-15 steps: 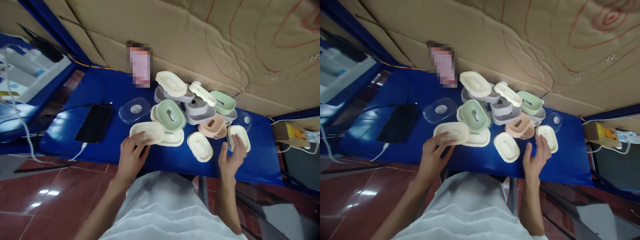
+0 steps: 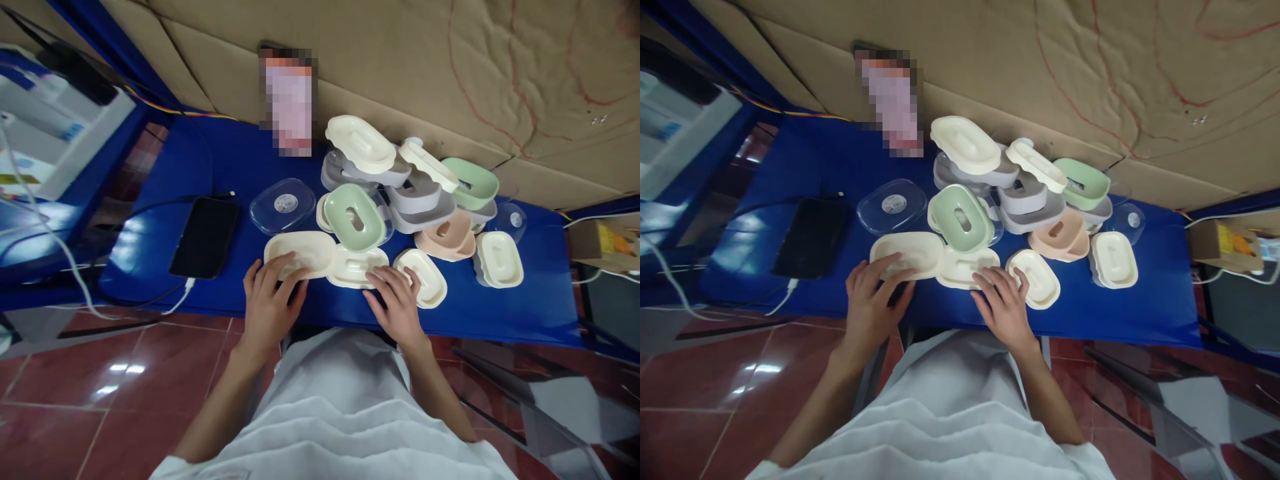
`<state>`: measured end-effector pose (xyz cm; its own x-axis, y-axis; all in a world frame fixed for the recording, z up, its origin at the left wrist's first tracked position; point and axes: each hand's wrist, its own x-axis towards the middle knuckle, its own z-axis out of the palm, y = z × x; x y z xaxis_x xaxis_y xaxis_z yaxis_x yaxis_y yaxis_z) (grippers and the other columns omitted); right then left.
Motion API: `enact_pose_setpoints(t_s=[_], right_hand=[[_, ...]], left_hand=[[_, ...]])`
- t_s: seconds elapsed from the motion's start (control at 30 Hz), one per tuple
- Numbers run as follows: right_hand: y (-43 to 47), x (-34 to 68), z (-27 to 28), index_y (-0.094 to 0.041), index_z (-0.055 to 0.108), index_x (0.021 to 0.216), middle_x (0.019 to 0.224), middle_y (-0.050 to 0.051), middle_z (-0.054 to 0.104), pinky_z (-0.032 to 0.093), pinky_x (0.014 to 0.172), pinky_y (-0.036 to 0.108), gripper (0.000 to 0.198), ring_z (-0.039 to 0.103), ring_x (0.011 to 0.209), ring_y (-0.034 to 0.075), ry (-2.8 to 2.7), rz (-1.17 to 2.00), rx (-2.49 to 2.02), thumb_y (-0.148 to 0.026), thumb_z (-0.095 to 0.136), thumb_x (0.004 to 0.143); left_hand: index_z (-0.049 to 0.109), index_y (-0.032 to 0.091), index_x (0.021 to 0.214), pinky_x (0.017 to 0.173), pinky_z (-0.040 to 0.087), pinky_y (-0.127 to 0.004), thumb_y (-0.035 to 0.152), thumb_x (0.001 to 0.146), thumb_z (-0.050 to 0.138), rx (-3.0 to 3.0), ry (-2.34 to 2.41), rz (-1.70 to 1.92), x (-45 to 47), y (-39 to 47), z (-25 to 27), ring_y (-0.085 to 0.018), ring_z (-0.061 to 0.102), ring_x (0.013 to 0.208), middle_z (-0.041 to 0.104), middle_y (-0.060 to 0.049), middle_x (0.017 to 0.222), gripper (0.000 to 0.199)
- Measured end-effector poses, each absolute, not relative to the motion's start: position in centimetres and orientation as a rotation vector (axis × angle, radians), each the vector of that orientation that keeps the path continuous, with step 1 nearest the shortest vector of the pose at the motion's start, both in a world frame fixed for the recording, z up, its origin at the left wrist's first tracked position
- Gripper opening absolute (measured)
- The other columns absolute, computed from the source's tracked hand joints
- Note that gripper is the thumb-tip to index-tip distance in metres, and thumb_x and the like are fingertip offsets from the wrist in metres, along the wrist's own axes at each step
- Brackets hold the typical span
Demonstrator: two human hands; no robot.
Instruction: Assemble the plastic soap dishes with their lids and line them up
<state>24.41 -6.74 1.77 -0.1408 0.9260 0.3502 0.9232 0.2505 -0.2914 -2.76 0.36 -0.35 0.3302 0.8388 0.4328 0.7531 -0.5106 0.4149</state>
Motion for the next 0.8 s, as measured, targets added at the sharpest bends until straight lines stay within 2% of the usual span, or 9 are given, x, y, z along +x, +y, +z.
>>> enact_pose_setpoints(t_s=[0.07,0.13,0.2,0.27,0.37,0.47,0.57,0.67,0.8], right_hand=[[-6.4,24.2,2.4,-0.029,0.065,0.143,0.139,0.010,0.073,0.037,0.123,0.048,0.039,0.065,0.134,0.027,-2.010,-0.132,-1.651,-0.028,0.069,0.104],[-5.1,23.8,3.2,-0.032,0.060,0.150,0.150,0.010,0.067,0.038,0.122,0.049,0.047,0.058,0.143,0.030,-2.038,-0.222,-1.653,-0.027,0.068,0.104],[-3.2,23.5,3.7,-0.034,0.056,0.156,0.161,0.009,0.059,0.033,0.126,0.052,0.050,0.050,0.151,0.032,-2.130,-0.246,-1.689,-0.027,0.063,0.106],[-1.1,23.3,4.0,-0.033,0.056,0.156,0.165,0.008,0.055,0.027,0.129,0.054,0.049,0.045,0.155,0.032,-2.214,-0.247,-1.702,-0.028,0.060,0.108],[0.6,23.4,4.0,-0.032,0.059,0.152,0.155,0.004,0.065,0.025,0.131,0.053,0.043,0.048,0.154,0.028,-2.232,-0.264,-1.633,-0.027,0.061,0.108],[-0.6,24.1,4.2,-0.030,0.062,0.147,0.140,0.004,0.075,0.032,0.129,0.050,0.042,0.058,0.145,0.026,-2.112,-0.251,-1.563,-0.021,0.065,0.106],[-4.2,24.7,4.4,-0.028,0.065,0.143,0.132,0.007,0.076,0.042,0.125,0.055,0.042,0.062,0.140,0.029,-1.936,-0.125,-1.525,-0.017,0.068,0.103],[-8.1,24.9,4.0,-0.026,0.066,0.141,0.126,0.009,0.075,0.054,0.115,0.054,0.042,0.064,0.138,0.031,-1.798,0.015,-1.524,-0.013,0.066,0.100],[-11.1,24.5,2.2,-0.024,0.066,0.138,0.123,0.010,0.072,0.057,0.111,0.056,0.041,0.064,0.136,0.031,-1.703,0.082,-1.567,-0.012,0.063,0.098]], left_hand=[[0.073,0.024,0.124,0.124,0.037,-0.058,0.013,0.098,0.068,2.468,1.532,0.977,-2.6,0.3,-0.6,-0.032,0.064,0.135,0.069,-0.014,0.145,0.028],[0.071,0.026,0.132,0.125,0.034,-0.057,0.007,0.098,0.064,2.511,1.505,1.013,-2.2,0.0,-0.5,-0.031,0.062,0.139,0.068,-0.014,0.147,0.040],[0.069,0.028,0.137,0.125,0.032,-0.055,0.005,0.097,0.062,2.575,1.388,1.009,-1.5,-0.4,-0.2,-0.029,0.062,0.138,0.070,-0.013,0.146,0.047],[0.069,0.027,0.139,0.125,0.030,-0.054,0.008,0.099,0.063,2.644,1.252,0.938,-0.8,-0.8,0.2,-0.028,0.064,0.135,0.072,-0.012,0.145,0.045],[0.071,0.024,0.136,0.123,0.028,-0.053,0.016,0.101,0.067,2.723,1.130,0.820,0.1,-0.9,0.4,-0.029,0.063,0.134,0.070,-0.012,0.148,0.035],[0.074,0.023,0.125,0.120,0.030,-0.052,0.016,0.100,0.069,2.731,1.083,0.814,0.2,-0.8,0.2,-0.029,0.064,0.131,0.071,-0.010,0.147,0.026],[0.075,0.023,0.116,0.119,0.030,-0.051,0.016,0.099,0.072,2.714,1.048,0.850,-0.2,-0.8,-0.1,-0.028,0.064,0.127,0.074,-0.008,0.141,0.019],[0.075,0.025,0.118,0.120,0.029,-0.052,0.013,0.099,0.070,2.682,1.035,0.854,-1.0,-1.1,-0.2,-0.027,0.064,0.127,0.075,-0.007,0.139,0.023],[0.075,0.025,0.125,0.112,0.036,-0.048,0.004,0.099,0.064,2.650,1.015,0.830,-2.1,-1.2,0.0,-0.025,0.064,0.121,0.077,-0.006,0.133,0.034]])
